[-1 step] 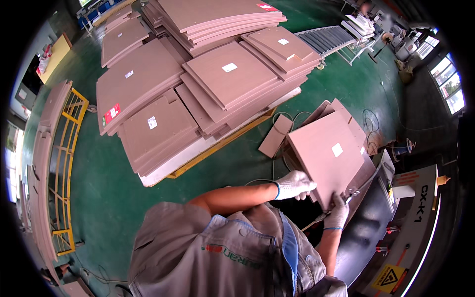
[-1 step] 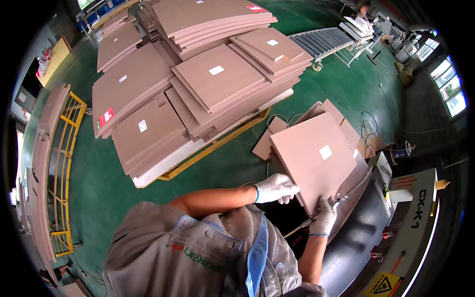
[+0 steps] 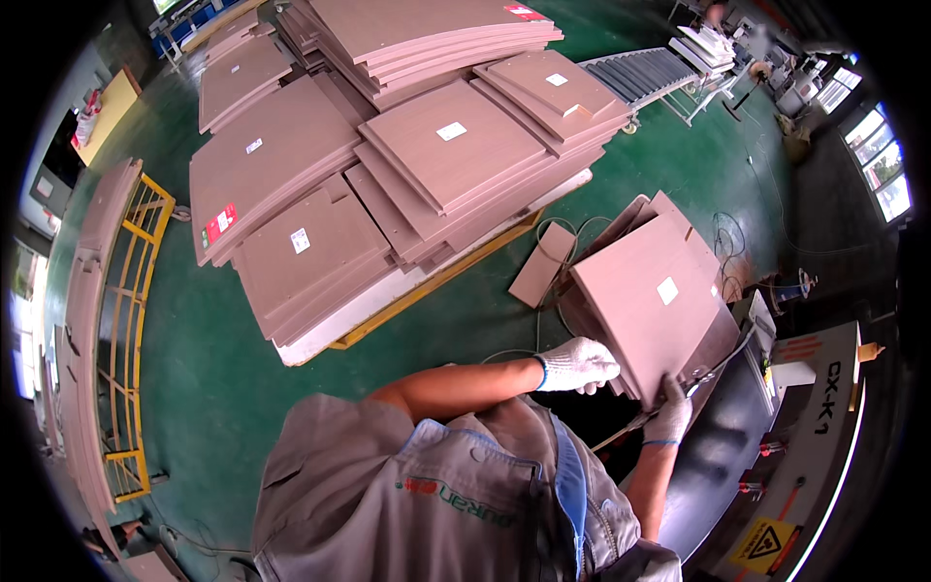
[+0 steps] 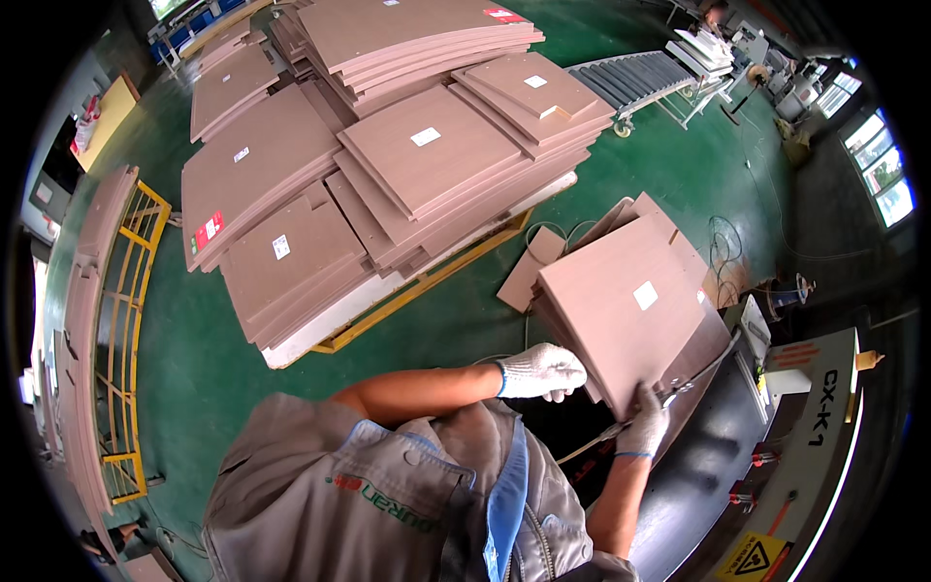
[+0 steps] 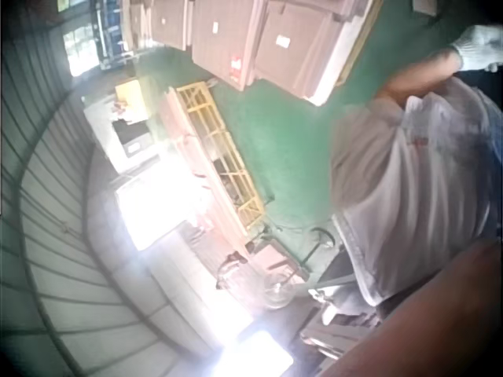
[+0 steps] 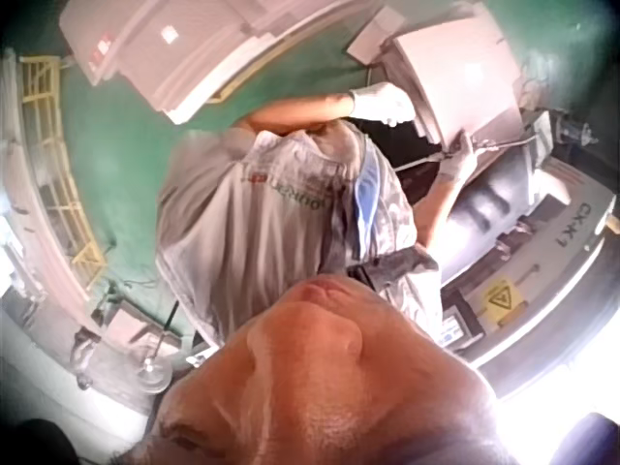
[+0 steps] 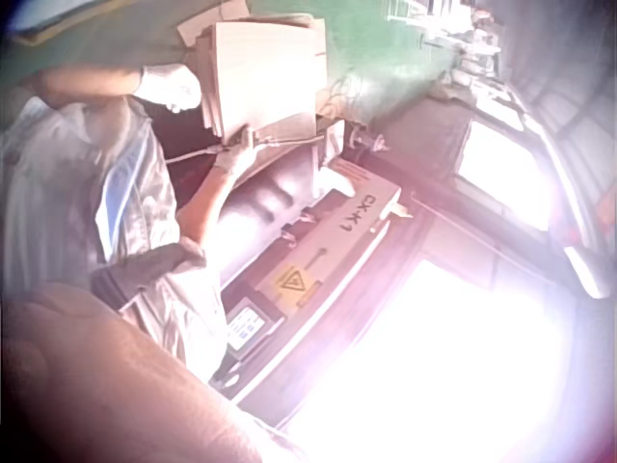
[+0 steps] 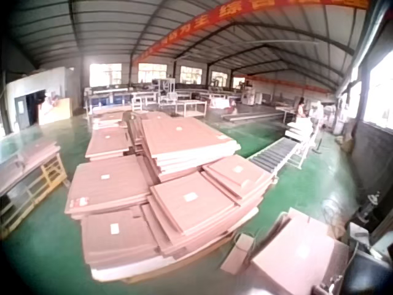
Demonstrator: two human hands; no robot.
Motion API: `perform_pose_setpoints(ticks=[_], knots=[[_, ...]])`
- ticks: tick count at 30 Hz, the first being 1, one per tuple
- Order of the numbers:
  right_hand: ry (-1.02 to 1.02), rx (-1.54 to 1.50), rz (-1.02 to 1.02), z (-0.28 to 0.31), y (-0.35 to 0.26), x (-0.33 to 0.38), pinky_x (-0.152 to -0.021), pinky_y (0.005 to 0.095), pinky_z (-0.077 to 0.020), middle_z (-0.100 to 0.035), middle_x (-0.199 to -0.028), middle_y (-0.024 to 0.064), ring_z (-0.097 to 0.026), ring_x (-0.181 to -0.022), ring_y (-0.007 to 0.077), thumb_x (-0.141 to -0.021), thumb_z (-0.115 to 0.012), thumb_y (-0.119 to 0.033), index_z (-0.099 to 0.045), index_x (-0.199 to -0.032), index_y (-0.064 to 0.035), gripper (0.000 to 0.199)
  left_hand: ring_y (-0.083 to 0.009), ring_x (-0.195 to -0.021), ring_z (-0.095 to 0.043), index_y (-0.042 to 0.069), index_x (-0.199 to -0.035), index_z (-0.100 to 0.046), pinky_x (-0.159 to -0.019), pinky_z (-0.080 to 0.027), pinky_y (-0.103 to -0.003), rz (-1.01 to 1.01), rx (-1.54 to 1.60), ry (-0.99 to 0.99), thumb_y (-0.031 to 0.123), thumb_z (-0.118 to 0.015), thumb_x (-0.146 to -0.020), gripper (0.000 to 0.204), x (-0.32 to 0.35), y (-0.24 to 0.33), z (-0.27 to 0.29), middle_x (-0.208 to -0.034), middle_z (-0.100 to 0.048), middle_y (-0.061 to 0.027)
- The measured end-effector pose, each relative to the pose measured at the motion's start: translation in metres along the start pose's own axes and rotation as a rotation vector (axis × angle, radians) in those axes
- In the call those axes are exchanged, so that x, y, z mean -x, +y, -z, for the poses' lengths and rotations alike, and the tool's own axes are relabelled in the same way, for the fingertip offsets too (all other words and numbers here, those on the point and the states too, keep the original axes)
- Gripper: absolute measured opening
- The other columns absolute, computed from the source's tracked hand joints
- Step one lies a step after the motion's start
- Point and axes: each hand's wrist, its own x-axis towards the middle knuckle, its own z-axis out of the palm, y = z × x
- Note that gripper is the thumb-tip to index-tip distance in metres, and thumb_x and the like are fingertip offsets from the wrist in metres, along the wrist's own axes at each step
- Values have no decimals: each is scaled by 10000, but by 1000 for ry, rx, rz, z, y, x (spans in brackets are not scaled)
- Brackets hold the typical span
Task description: The person takes wood panels from a stack, places them individually into an industrial edging or finishing machine, and then collects processed panels and carries them to another table.
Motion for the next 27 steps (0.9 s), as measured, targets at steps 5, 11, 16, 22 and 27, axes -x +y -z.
perform_pose_setpoints(ticks=[5, 11, 16, 22, 27], knots=[[211, 569, 156, 25, -11, -60, -413, 289, -334, -470, -572, -46, -423, -434, 91, -1002, -708, -363, -651, -855, -116, 293, -202, -740, -733, 94, -973, -770, -672, -567, -376, -427, -647, 688, 227, -719, -969, 142, 74, -5, 99, -854, -742, -116], [209, 448, 437, -58, -6, -23, -512, 244, -385, -601, -759, -38, -479, -572, 49, -974, -731, -199, -732, -1046, -35, 179, -287, -969, -705, 126, -971, -732, -819, -556, -455, -26, -1241, 1375, 227, -709, -900, 125, 166, -35, 321, -1068, -731, -118], [-25, 466, 327, -175, -20, 45, -528, 212, -394, -607, -788, -43, -487, -592, 36, -1002, -715, -192, -738, -1193, -11, 264, -427, -1470, -382, 137, -1323, -669, -1207, -222, -707, 312, -1490, 1370, 357, -678, -864, 509, 209, -56, 347, -1568, -487, -133], [-264, 343, 222, -222, 7, 80, -500, 206, -405, -583, -752, -35, -503, -572, 40, -1015, -729, -227, -730, -1183, -20, 266, -420, -1412, -464, 23, -1224, -679, -1211, -296, -637, 43, -1566, 1226, 143, -703, -835, 408, 321, -97, 277, -1477, -558, -151], [-256, 517, -16, -183, 37, 86, -540, 220, -483, -649, -785, -10, -564, -605, 63, -1005, -752, -278, -721, -1101, -22, 275, -429, -1298, -564, -14, -1337, -627, -1128, -422, -574, 81, -1201, 1842, 191, -790, -813, 586, 384, -106, 230, -1382, -589, -243]])
